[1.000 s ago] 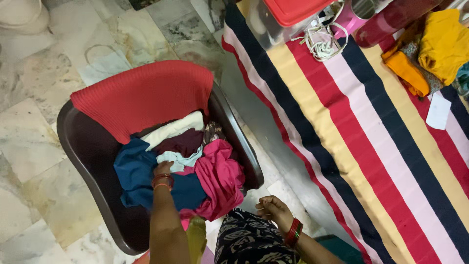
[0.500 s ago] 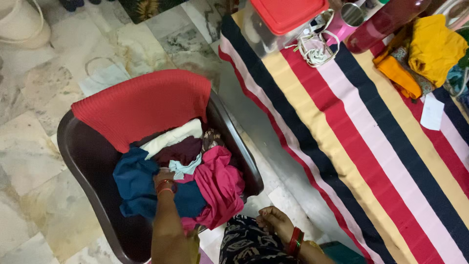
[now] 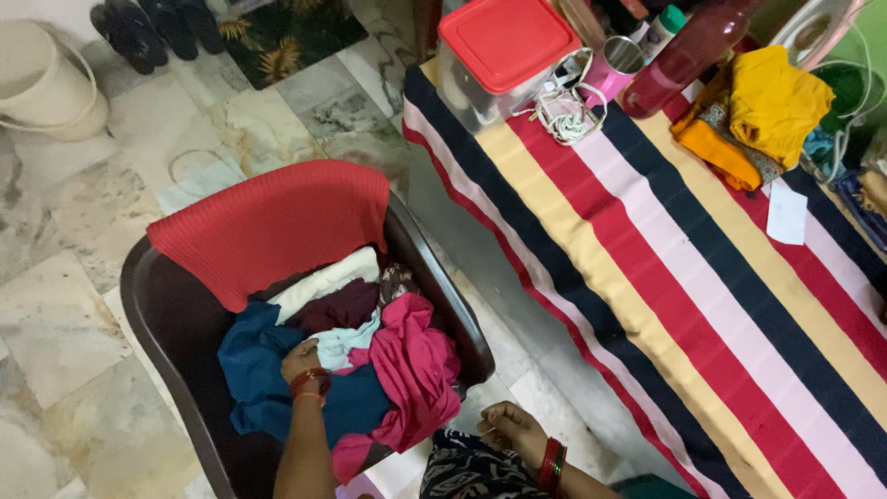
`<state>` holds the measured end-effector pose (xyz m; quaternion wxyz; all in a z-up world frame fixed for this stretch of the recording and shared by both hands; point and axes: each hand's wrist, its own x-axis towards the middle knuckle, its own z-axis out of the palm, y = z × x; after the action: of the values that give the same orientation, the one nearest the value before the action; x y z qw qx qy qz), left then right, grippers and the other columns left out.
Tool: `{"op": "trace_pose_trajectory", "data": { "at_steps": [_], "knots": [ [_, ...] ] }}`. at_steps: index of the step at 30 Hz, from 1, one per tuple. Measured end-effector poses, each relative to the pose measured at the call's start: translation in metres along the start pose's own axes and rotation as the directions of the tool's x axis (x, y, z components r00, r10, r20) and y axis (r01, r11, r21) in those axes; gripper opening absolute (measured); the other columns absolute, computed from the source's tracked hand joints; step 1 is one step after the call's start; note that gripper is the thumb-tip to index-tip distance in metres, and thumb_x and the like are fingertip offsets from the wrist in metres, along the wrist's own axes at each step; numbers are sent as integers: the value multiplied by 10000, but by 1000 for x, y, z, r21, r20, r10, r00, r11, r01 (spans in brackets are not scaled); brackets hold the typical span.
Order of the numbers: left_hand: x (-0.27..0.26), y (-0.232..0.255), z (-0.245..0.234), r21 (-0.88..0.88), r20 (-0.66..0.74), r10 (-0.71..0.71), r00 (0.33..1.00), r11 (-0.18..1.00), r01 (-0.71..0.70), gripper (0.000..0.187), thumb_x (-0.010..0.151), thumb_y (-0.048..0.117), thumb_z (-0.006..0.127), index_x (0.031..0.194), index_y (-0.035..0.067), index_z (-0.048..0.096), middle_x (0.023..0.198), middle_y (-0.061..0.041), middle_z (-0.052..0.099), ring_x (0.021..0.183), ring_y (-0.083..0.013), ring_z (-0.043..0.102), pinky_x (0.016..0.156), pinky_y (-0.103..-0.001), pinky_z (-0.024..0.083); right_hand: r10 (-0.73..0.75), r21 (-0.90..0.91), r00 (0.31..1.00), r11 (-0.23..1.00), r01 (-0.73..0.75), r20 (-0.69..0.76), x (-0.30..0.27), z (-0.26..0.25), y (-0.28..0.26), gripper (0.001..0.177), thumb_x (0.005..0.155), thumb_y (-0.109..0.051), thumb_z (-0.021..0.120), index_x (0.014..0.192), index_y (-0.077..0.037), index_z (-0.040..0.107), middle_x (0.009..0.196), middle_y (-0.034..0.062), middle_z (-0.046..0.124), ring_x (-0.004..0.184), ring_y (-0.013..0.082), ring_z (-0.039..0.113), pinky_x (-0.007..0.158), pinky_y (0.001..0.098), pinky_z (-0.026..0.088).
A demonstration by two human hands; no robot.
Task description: The person folds a white long-sleeved shirt, a pink t-shirt, and a light blue t-shirt on a striped table. Each garment is laid flat, sleeves and sides are folded in, and the item is folded into a compact rectangle before being placed aside.
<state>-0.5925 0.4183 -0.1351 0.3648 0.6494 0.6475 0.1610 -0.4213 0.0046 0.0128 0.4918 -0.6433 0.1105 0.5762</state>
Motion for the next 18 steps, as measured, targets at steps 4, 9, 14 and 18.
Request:
{"op": "trace_pose_trajectory", "data": {
  "at_steps": [4, 9, 14, 18],
  "knots": [
    [-10, 6, -18, -373, -72, 119, 990, 918, -137, 152, 850, 100, 800, 996, 131, 830, 987, -109, 794, 872, -188, 738, 807, -327, 553, -77, -36, 997, 996, 78, 31, -5, 10, -14, 266, 995, -289, 583, 1120, -73, 675, 989, 68, 761, 831, 155, 697, 750, 300, 550],
    [3, 42, -50, -417, -10, 284, 959, 870, -262, 190, 878, 78, 770, 1065, 78, 804, 995, -86, 796, 888, -134, 731, 824, -276, 554, -135, -49, 988, 989, 139, 80, -13, 28, -40, 253, 991, -280, 577, 1129, -88, 668, 998, 71, 754, 851, 170, 706, 759, 321, 546],
    [5, 138, -92, -798, 11, 446, 895, 543, -261, 166, 915, -42, 684, 1068, -12, 743, 1080, -87, 753, 993, -145, 684, 927, -277, 535, -222, -80, 971, 970, 229, 89, -15, 41, -60, 279, 1008, -292, 553, 1136, -71, 663, 1007, 65, 756, 865, 172, 711, 781, 334, 565],
    [-21, 233, -156, -958, 79, 518, 852, 274, -78, 218, 939, -95, 620, 1129, -20, 697, 1148, -77, 710, 1069, -150, 659, 992, -286, 521, -358, -7, 917, 931, 364, 175, -25, 53, -89, 253, 1009, -237, 570, 1161, -52, 652, 1017, 86, 753, 874, 188, 717, 794, 353, 582]
  ]
}}
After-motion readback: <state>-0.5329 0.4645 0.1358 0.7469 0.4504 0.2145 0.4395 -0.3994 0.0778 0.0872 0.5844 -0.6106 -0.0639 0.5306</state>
